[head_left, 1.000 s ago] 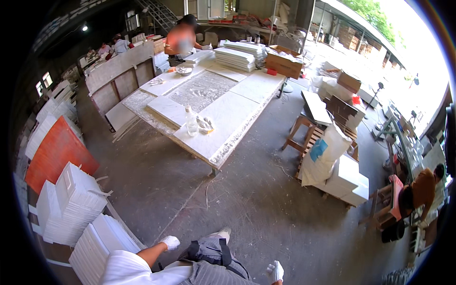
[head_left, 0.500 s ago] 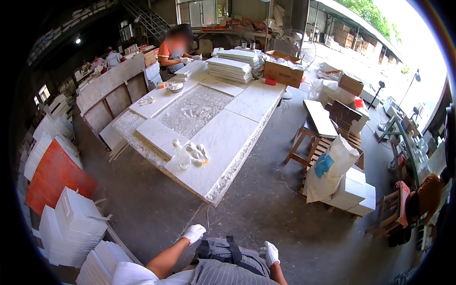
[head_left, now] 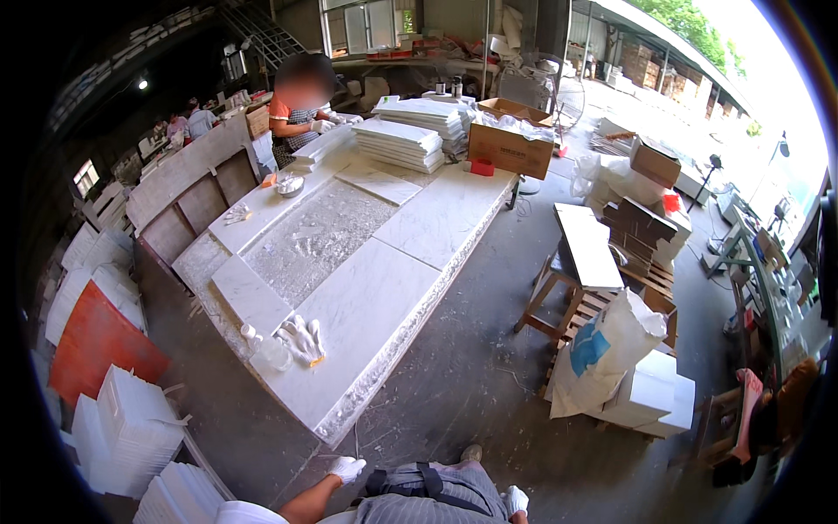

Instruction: The person wraps white rectangular tiles in plastic film and places them into a cardboard box. They handle the tiles and plastic film by hand, then use a tape dispenser to seal the box.

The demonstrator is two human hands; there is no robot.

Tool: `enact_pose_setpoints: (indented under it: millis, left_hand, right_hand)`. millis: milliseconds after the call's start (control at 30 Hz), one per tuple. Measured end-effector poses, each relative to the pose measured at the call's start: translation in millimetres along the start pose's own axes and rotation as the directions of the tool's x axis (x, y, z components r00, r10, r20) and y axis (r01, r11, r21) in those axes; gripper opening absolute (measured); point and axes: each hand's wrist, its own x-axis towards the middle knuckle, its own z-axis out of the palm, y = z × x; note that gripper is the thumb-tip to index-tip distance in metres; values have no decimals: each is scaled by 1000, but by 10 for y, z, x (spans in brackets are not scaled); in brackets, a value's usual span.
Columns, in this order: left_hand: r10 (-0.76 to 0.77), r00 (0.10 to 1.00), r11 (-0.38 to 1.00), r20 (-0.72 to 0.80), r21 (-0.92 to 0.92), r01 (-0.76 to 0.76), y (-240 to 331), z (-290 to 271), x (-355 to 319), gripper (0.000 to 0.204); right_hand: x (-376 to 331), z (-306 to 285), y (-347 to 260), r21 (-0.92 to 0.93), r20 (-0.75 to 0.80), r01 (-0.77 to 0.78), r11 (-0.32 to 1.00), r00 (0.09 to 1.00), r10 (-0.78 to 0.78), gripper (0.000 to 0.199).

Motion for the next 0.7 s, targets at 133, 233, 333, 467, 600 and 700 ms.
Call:
enact_pose_setpoints:
  millis: [133, 233, 333, 467, 600, 700]
  left_hand:
    - [116, 990, 980, -85, 173, -100, 471, 143, 76, 54]
    - [191, 968, 980, -162, 91, -178, 1186, 396, 187, 55]
    - [272, 948, 953, -165, 181, -242, 1987, 499, 376, 53]
    - [342, 915, 934, -214, 184, -307, 2499, 354, 674, 50]
    - [569, 802, 807, -183, 315, -500, 3129, 102, 1398, 47]
    - [672, 704, 740, -228, 226, -633, 4288, -92, 1569, 38]
  right_hand:
    - [703, -742, -940, 712, 258, -269, 649, 959, 115, 19]
    - [1251, -1308, -1542, 674, 115, -232, 701, 971, 210, 18]
    - [2087, -1733, -1860, 763, 187, -211, 612, 977, 103, 26]
    - [2495, -1573, -3015, 718, 133, -222, 660, 974, 182, 32]
    - [2829, -1262, -3731, 687, 212, -228, 690, 971, 111, 36]
    - [3167, -1164, -3902, 699, 255, -295, 651, 954, 158, 31]
